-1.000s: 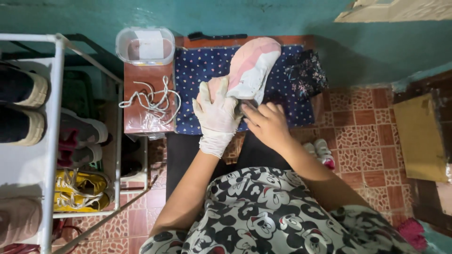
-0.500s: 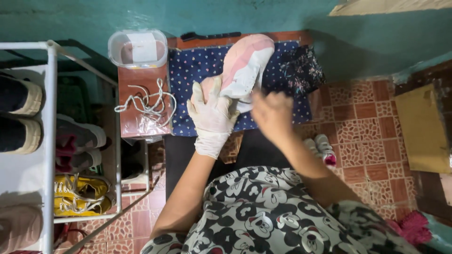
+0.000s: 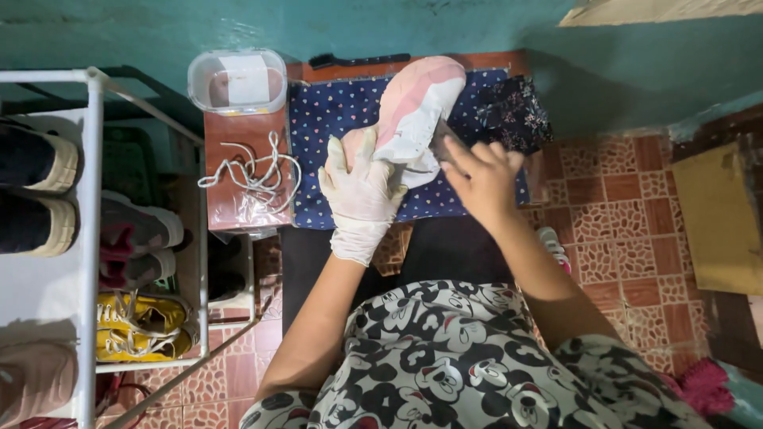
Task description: The person scrubs a white and pink sneaker with a brush, repeatedly dipping the brush into a container of liquid. They clean the upper, sole, and heel areas of the shoe while seated on the floor.
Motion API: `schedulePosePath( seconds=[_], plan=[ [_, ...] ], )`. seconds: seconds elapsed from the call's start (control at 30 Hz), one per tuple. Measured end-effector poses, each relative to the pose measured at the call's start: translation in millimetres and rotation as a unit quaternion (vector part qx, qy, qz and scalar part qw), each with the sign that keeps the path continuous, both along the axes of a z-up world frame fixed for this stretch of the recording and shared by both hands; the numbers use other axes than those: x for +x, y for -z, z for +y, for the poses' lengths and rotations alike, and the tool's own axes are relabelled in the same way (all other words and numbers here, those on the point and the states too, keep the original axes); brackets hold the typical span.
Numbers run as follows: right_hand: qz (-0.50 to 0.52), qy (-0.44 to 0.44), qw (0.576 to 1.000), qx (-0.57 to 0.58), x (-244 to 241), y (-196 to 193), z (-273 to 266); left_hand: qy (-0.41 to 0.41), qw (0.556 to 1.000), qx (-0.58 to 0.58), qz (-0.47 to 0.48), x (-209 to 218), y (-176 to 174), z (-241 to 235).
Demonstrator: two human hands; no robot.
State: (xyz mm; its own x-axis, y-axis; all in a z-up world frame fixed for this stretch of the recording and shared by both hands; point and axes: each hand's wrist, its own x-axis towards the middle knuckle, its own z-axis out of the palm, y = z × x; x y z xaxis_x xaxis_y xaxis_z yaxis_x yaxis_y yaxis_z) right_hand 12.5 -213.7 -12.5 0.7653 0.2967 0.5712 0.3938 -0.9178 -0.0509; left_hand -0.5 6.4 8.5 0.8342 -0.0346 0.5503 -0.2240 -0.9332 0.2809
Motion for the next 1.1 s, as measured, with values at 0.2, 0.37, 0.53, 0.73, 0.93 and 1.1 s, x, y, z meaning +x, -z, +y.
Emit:
schedulePosePath(
  seconds=[0.2, 0.37, 0.53, 0.73, 0.93, 1.1],
  plan=[
    [0.084, -0.084, 0.993, 0.013, -7.8, -5.0, 6.5, -0.003, 1.0, 0.006, 0.009, 0.9, 1.1, 0.0],
    [0.054, -0.034, 0.998, 0.004, -15.8, -13.9, 20.4, 0.003, 1.0, 0.006, 0.022, 1.1, 2.7, 0.0],
    [0.037, -0.037, 0.998, 0.02, -6.4, -2.1, -8.2, 0.0, 1.0, 0.002, 0.02, 2.6, 3.2, 0.8],
    [0.042, -0.068, 0.997, 0.011, -11.6, 12.5, 6.8, -0.005, 1.0, 0.005, 0.027, 5.1, 5.0, 2.0],
    [-0.001, -0.034, 0.999, -0.023, -12.6, -13.9, 14.6, -0.008, 1.0, 0.009, 0.02, 3.3, 7.6, 1.3],
    [0.051, -0.043, 0.997, -0.038, -8.6, -17.9, 18.4, -0.014, 1.0, 0.008, -0.01, 8.3, 12.0, 1.3]
  ],
)
